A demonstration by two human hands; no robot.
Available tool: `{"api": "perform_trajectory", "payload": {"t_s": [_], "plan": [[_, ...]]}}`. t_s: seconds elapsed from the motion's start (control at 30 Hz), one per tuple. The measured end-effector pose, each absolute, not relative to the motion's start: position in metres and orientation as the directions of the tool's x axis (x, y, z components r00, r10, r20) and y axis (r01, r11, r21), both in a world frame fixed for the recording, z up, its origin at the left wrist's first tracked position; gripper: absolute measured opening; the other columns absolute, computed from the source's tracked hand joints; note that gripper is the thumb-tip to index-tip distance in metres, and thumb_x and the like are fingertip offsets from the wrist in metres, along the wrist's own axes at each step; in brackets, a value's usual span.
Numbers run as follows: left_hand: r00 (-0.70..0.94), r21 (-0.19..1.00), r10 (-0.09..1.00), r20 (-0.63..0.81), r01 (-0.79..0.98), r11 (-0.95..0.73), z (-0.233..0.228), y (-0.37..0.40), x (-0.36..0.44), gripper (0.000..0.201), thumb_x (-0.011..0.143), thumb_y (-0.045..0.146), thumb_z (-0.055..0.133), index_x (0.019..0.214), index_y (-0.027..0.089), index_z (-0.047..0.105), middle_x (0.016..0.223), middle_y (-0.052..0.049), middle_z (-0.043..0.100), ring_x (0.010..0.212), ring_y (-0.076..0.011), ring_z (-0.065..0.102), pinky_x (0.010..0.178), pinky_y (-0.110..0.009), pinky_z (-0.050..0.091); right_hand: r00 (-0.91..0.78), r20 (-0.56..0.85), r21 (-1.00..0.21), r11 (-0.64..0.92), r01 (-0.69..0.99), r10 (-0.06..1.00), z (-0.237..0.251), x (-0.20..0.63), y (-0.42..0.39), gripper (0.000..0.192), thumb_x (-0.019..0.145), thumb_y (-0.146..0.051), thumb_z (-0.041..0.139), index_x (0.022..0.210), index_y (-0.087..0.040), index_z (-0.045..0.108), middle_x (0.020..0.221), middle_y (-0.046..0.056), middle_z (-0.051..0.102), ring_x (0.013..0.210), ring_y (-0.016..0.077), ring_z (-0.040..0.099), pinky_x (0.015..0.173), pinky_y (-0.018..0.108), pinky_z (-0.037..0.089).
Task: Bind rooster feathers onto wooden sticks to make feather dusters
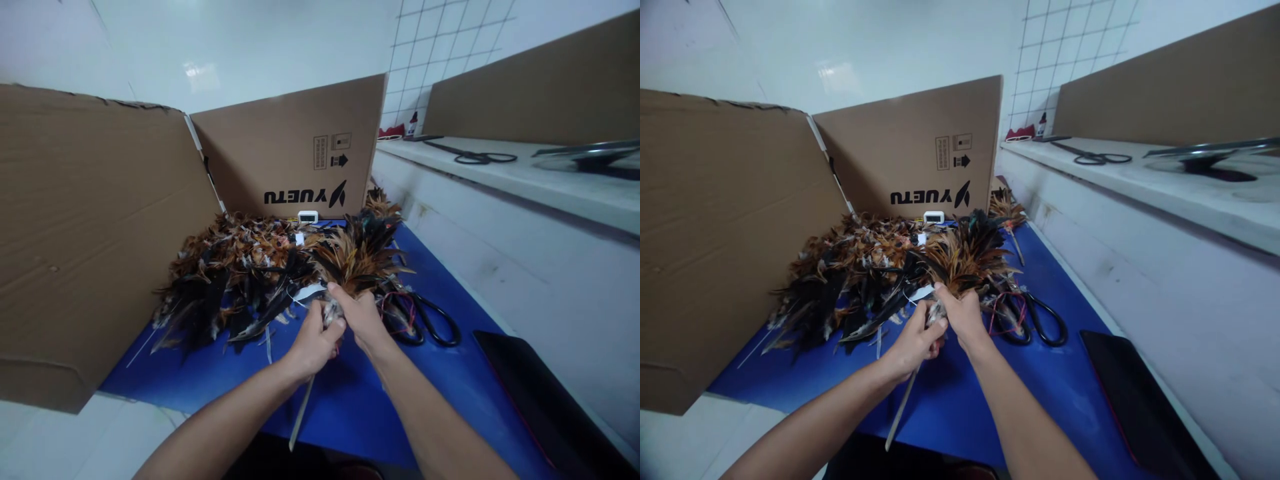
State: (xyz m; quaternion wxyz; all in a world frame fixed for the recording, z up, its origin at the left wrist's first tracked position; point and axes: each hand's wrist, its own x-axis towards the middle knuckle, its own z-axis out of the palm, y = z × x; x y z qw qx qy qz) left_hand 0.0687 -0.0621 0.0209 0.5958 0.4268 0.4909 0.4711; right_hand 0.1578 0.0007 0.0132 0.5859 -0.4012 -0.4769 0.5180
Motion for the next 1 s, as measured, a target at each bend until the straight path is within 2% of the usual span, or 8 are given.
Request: {"api": "perform_trajectory", "payload": {"t_s": [0.13,0.27,0.4,0.63,0.73,0.8,0.9,1.0], "plan": [[0.196,0.869,0.932,-0.306,-0.342,0.357,0.030,-0.056,0.062,0.036,0.075,0.050,0.054,0.084,0.019,0.040,0.064,0.003,0.047,0.042,-0.0053,0.042,0.036,-0.014,0.023,-0.030,0.143,-0.963,0.132,-0.234,0.989,0.018,0.159,-0.003,0.035,0.068,-0.037,0.067,0.091,-0.011,0.066,0.092,0.011,0.069,0.085,0.0235,0.063,0.076,0.035,0.049],[0.332,0.784,0.844,-0.422,-0.333,0.523,0.031,-0.046,0.052,0.037,0.077,0.051,0.054,0.079,0.015,0.047,0.061,0.000,0.050,0.041,-0.0053,0.042,0.034,-0.014,0.021,-0.062,0.165,-0.961,0.146,-0.235,0.984,0.020,0.159,-0.005,0.033,0.069,-0.035,0.067,0.091,-0.012,0.065,0.090,0.009,0.069,0.083,0.0210,0.062,0.076,0.032,0.048],[0.477,0.702,0.751,-0.457,-0.325,0.634,0.027,-0.039,0.043,0.034,0.081,0.046,0.051,0.075,0.012,0.050,0.060,-0.002,0.050,0.040,-0.0045,0.040,0.034,-0.013,0.019,-0.062,0.140,-0.971,0.125,-0.205,0.988,0.018,0.158,-0.003,0.032,0.068,-0.037,0.067,0.088,-0.012,0.064,0.082,0.007,0.068,0.073,0.0193,0.061,0.066,0.029,0.049],[0.565,0.665,0.701,-0.435,-0.323,0.673,0.019,-0.036,0.037,0.036,0.084,0.044,0.046,0.071,0.010,0.051,0.062,-0.004,0.050,0.040,-0.0044,0.038,0.033,-0.013,0.016,-0.079,0.068,-0.993,0.060,-0.101,0.995,0.016,0.159,-0.004,0.029,0.068,-0.041,0.066,0.069,-0.013,0.062,0.062,0.004,0.064,0.055,0.0149,0.057,0.048,0.024,0.046],[0.594,0.639,0.679,-0.432,-0.329,0.695,0.018,-0.037,0.035,0.036,0.084,0.044,0.046,0.073,0.010,0.052,0.063,-0.004,0.050,0.040,-0.0039,0.038,0.032,-0.012,0.017,-0.099,-0.022,-0.999,-0.026,-0.042,0.995,0.016,0.157,-0.007,0.036,0.068,-0.045,0.065,0.053,-0.015,0.054,0.042,0.001,0.054,0.036,0.0115,0.048,0.032,0.022,0.037],[0.620,0.613,0.667,-0.413,-0.352,0.707,0.017,-0.037,0.033,0.032,0.083,0.042,0.049,0.077,0.011,0.053,0.064,-0.003,0.050,0.040,-0.0036,0.038,0.033,-0.012,0.019,-0.119,-0.055,-0.998,-0.060,-0.036,0.991,0.017,0.155,-0.010,0.039,0.068,-0.047,0.064,0.050,-0.016,0.050,0.036,-0.002,0.048,0.028,0.0099,0.041,0.026,0.022,0.031],[0.634,0.604,0.665,-0.395,-0.366,0.708,0.016,-0.038,0.031,0.031,0.082,0.042,0.052,0.083,0.011,0.055,0.071,-0.004,0.054,0.043,-0.0057,0.046,0.032,-0.012,0.021,-0.097,-0.063,-0.997,-0.067,-0.035,0.993,0.018,0.152,-0.012,0.038,0.067,-0.047,0.065,0.051,-0.016,0.050,0.033,-0.004,0.044,0.024,0.0086,0.037,0.021,0.020,0.026],[0.622,0.627,0.680,-0.388,-0.363,0.689,0.014,-0.038,0.031,0.033,0.083,0.042,0.049,0.088,0.010,0.058,0.080,-0.009,0.059,0.053,-0.0123,0.059,0.032,-0.013,0.020,-0.075,-0.090,-0.996,-0.089,0.014,0.993,0.020,0.151,-0.013,0.041,0.067,-0.048,0.065,0.047,-0.017,0.047,0.029,-0.005,0.038,0.021,0.0071,0.032,0.019,0.019,0.021]]}}
